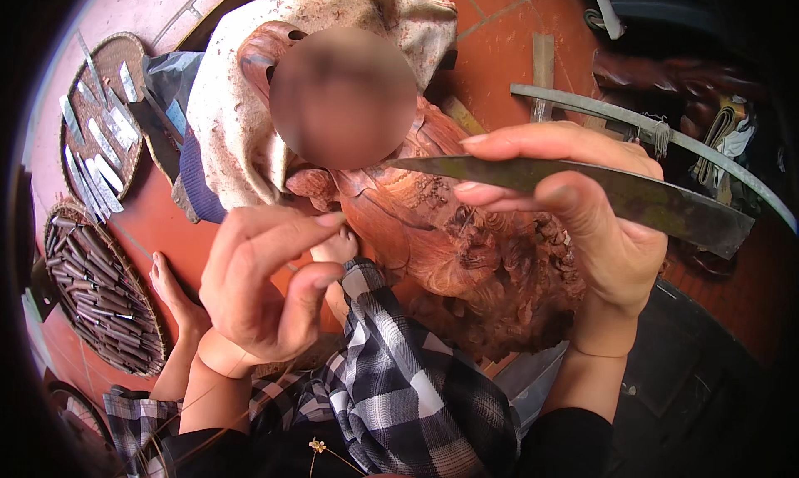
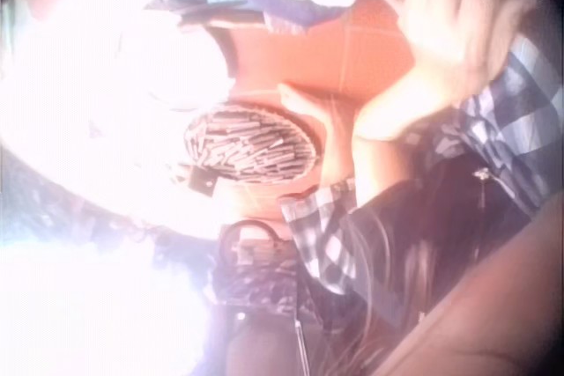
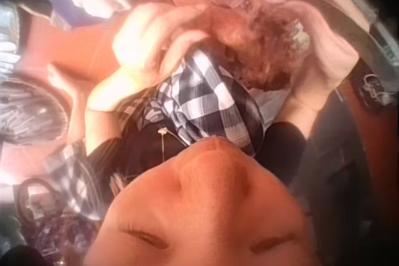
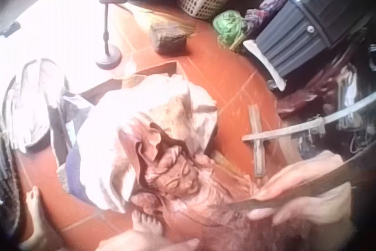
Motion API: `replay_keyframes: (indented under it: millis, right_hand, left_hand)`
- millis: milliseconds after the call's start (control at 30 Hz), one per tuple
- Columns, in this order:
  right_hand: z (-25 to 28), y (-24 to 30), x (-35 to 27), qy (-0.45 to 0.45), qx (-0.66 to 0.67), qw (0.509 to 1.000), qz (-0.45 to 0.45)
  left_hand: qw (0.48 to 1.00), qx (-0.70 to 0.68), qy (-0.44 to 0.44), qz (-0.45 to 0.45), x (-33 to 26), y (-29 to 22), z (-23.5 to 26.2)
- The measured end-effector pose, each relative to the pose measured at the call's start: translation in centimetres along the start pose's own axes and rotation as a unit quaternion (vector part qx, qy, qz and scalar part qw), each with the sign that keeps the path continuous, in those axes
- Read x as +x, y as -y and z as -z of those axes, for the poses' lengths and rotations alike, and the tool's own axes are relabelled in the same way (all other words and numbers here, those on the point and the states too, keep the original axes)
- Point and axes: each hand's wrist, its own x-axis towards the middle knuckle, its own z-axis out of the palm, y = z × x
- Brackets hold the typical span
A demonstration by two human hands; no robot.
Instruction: The person carves a wooden statue of a seated figure using a chisel and sandpaper. They refine details on the face and torso, then sand the surface and apply a liquid finish.
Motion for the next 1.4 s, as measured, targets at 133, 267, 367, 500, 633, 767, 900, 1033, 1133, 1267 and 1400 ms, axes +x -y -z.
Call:
replay_keyframes:
  millis: [133, 267, 367, 500, 633, 767, 900, 1033, 1133, 1267, 1400]
  right_hand:
    - [1.0, -1.2, -0.6, 0.045, -0.062, 0.997, -0.023]
    - [0.6, -1.7, -0.5, 0.038, -0.061, 0.996, -0.060]
    - [1.1, -2.2, -0.8, 0.091, -0.143, 0.985, 0.019]
    - [0.6, -1.8, -1.2, 0.106, -0.128, 0.986, -0.010]
    - [0.1, -2.8, -1.5, 0.080, -0.135, 0.987, -0.018]
    - [0.2, -3.1, -1.8, 0.095, -0.116, 0.988, -0.026]
    - [0.5, -3.7, -1.5, 0.121, -0.108, 0.987, 0.006]
    - [-0.6, -3.0, -1.4, 0.111, -0.158, 0.981, -0.017]
    - [-0.9, -3.4, -1.9, 0.080, -0.166, 0.983, -0.011]
    - [-0.9, -3.2, -1.7, 0.090, -0.189, 0.978, 0.010]
    - [-0.2, -2.9, -1.3, 0.120, -0.163, 0.979, 0.000]
  left_hand:
    - [0.981, -0.040, 0.174, 0.075, -5.0, -0.9, -3.4]
    - [0.979, 0.025, 0.173, 0.106, -5.7, -2.1, -5.0]
    - [0.984, 0.043, 0.141, 0.103, -5.7, -2.0, -6.1]
    - [0.980, 0.109, 0.140, 0.092, -6.2, -1.4, -7.1]
    - [0.974, 0.128, 0.148, 0.115, -6.1, -1.6, -7.9]
    - [0.973, 0.148, 0.138, 0.112, -6.1, -1.5, -8.4]
    - [0.973, 0.158, 0.132, 0.107, -6.2, -1.4, -8.6]
    - [0.971, 0.188, 0.110, 0.095, -6.2, -1.1, -9.0]
    - [0.970, 0.209, 0.093, 0.089, -6.3, -1.0, -9.4]
    - [0.967, 0.226, 0.081, 0.088, -6.1, -0.9, -9.8]
    - [0.969, 0.201, 0.106, 0.101, -5.7, -1.4, -9.2]
